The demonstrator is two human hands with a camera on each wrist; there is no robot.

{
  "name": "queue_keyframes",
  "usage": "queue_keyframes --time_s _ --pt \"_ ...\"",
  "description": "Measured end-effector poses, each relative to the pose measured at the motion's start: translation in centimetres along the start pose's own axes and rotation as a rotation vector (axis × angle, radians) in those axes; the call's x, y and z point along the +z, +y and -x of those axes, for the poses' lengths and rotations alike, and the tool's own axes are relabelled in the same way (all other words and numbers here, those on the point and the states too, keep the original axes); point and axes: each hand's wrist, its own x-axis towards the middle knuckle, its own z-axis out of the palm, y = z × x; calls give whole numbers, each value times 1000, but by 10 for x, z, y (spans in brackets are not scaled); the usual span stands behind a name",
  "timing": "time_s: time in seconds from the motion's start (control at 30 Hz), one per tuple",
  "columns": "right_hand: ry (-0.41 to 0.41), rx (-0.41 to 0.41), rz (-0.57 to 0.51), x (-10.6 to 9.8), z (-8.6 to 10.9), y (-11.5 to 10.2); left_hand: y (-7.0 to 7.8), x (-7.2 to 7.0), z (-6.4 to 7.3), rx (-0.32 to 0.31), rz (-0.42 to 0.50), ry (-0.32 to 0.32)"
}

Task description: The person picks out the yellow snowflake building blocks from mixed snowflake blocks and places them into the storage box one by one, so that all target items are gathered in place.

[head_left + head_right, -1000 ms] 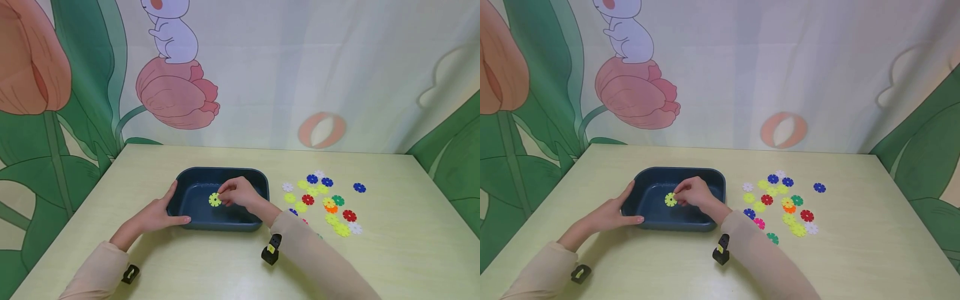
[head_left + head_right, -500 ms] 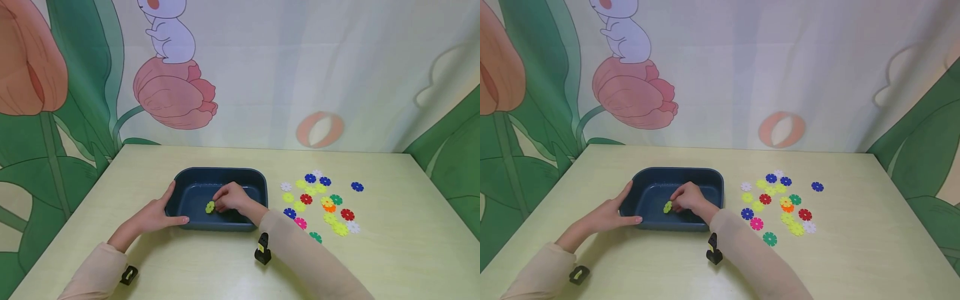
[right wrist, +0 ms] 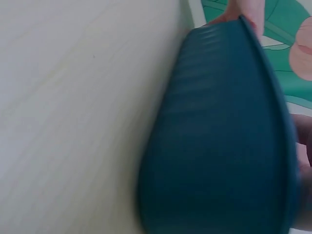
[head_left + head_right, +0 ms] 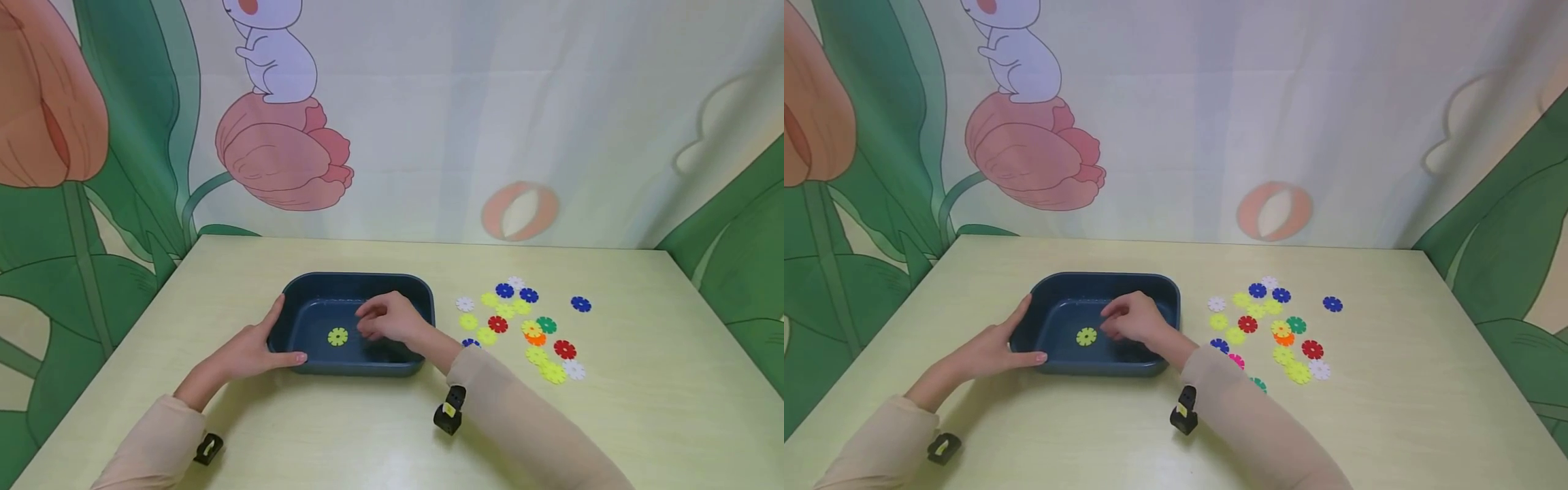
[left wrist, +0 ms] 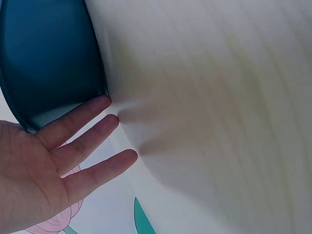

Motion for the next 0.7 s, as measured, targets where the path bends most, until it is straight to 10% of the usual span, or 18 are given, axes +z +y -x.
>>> queue_keyframes --time_s 0.7 --pt "50 -202 111 -51 59 -1 -2 1 -1 19 -5 8"
